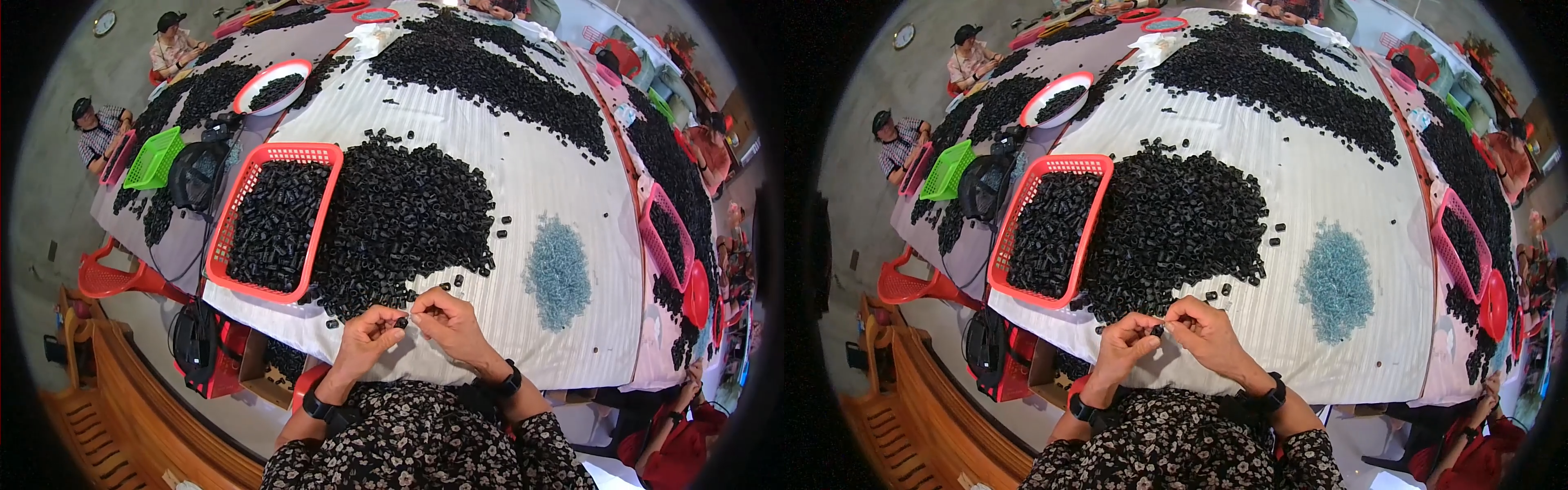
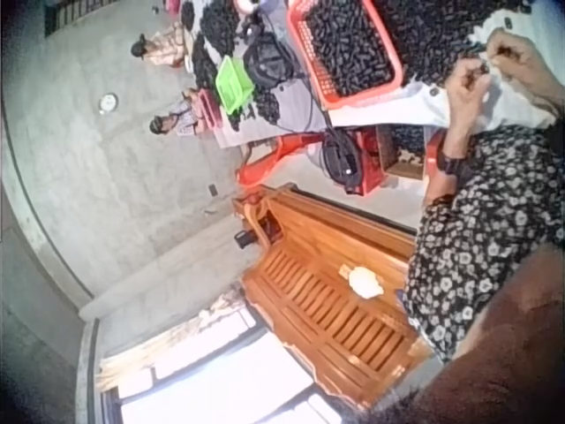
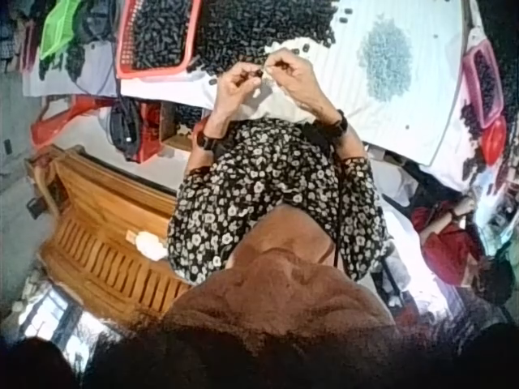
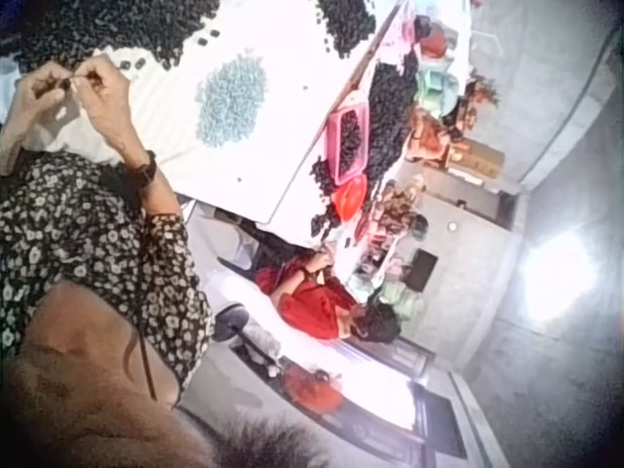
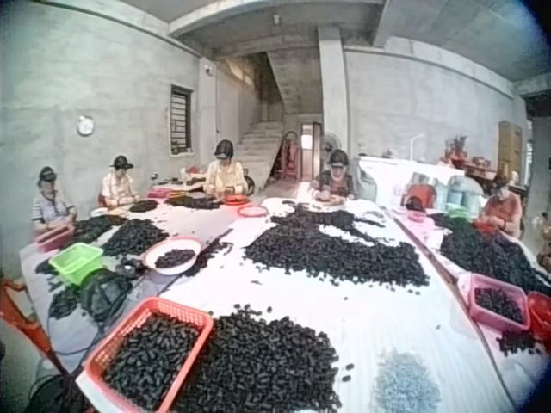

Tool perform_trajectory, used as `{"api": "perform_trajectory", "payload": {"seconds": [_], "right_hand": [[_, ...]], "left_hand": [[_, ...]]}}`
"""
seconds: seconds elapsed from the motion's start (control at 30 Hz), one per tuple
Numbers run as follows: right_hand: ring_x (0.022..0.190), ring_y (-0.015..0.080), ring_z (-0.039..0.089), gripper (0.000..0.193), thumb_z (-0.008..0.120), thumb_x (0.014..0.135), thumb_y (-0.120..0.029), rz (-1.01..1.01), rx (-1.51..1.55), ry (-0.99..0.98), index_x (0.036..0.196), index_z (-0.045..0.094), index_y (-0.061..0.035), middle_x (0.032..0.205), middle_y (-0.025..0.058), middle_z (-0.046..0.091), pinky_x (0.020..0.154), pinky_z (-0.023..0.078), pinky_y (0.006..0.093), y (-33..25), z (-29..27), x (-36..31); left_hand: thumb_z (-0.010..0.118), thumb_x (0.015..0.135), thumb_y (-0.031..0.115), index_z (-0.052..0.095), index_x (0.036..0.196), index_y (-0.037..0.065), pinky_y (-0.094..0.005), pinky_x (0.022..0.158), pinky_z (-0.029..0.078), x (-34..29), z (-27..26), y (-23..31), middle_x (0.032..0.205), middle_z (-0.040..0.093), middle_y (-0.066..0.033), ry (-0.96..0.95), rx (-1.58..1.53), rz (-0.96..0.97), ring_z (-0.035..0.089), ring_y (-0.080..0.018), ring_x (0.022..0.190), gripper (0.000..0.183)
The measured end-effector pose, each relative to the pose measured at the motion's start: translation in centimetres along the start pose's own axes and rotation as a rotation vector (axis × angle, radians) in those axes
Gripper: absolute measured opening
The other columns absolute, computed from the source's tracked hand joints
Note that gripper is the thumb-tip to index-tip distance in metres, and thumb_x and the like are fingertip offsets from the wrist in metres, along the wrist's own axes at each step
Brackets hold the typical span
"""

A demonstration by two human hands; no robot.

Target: Manually sorting and inspecting small black plastic shoe components on a large production table.

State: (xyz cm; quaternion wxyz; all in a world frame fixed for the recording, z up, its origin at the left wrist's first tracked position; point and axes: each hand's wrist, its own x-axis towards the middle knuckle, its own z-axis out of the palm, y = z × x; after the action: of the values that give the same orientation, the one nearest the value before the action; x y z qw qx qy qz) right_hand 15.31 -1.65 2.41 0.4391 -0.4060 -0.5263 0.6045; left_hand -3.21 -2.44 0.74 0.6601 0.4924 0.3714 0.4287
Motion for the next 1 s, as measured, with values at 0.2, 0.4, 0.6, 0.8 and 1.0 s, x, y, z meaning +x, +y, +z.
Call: {"api": "perform_trajectory", "payload": {"seconds": [0.2, 0.4, 0.6, 0.8, 1.0], "right_hand": [[0.067, 0.0048, 0.047, 0.004, 0.058, 0.085, -0.006, -0.058, -0.21, -0.046, 0.087, 0.056, -0.0025, 0.078, -0.0007, 0.053, 0.058, 0.04, 0.0205, -1.2, -0.2, 0.0], [0.065, 0.0057, 0.048, 0.006, 0.058, 0.085, -0.006, -0.052, -0.272, -0.148, 0.088, 0.056, -0.0018, 0.076, -0.0003, 0.054, 0.057, 0.041, 0.021, -1.9, -0.5, 0.1], [0.061, 0.0049, 0.047, 0.01, 0.061, 0.085, -0.008, 0.297, 0.035, -0.244, 0.083, 0.053, -0.003, 0.07, -0.0022, 0.052, 0.054, 0.039, 0.0209, -0.2, -1.5, -0.2], [0.058, 0.0033, 0.043, 0.016, 0.067, 0.082, -0.013, 0.072, -0.192, -0.262, 0.077, 0.053, -0.0051, 0.065, -0.0049, 0.05, 0.051, 0.035, 0.0201, 0.2, -1.5, -0.7], [0.06, 0.0033, 0.043, 0.02, 0.07, 0.079, -0.017, 0.323, -0.155, -0.454, 0.079, 0.055, -0.004, 0.066, -0.003, 0.05, 0.052, 0.035, 0.0209, 0.0, -3.1, -0.4]], "left_hand": [[0.066, 0.084, 0.008, 0.062, 0.101, -0.001, -0.0196, 0.07, 0.044, 0.1, -0.2, -0.3, 0.09, 0.06, -0.0013, -0.018, 0.081, 0.04, 0.053, -0.0053, 0.079, 0.02], [0.066, 0.083, 0.007, 0.063, 0.099, -0.001, -0.0204, 0.07, 0.046, 0.1, -0.7, -0.9, 0.09, 0.062, -0.0034, -0.013, 0.086, 0.02, 0.056, -0.0069, 0.079, 0.019], [0.062, 0.086, 0.003, 0.061, 0.097, -0.003, -0.0227, 0.069, 0.052, -0.3, -0.6, -1.2, 0.086, 0.066, -0.0071, -0.084, -0.09, -0.1, 0.063, -0.0111, 0.075, 0.013], [0.059, 0.088, 0.004, 0.06, 0.098, -0.004, -0.0245, 0.069, 0.053, -0.4, -0.8, -1.5, 0.086, 0.066, -0.0105, -0.204, -0.133, -0.19, 0.065, -0.0146, 0.074, 0.013], [0.061, 0.087, 0.005, 0.061, 0.097, -0.003, -0.0258, 0.067, 0.053, -0.5, -0.4, -1.8, 0.083, 0.065, -0.0107, -0.299, -0.209, -0.284, 0.064, -0.0147, 0.072, 0.013]]}}
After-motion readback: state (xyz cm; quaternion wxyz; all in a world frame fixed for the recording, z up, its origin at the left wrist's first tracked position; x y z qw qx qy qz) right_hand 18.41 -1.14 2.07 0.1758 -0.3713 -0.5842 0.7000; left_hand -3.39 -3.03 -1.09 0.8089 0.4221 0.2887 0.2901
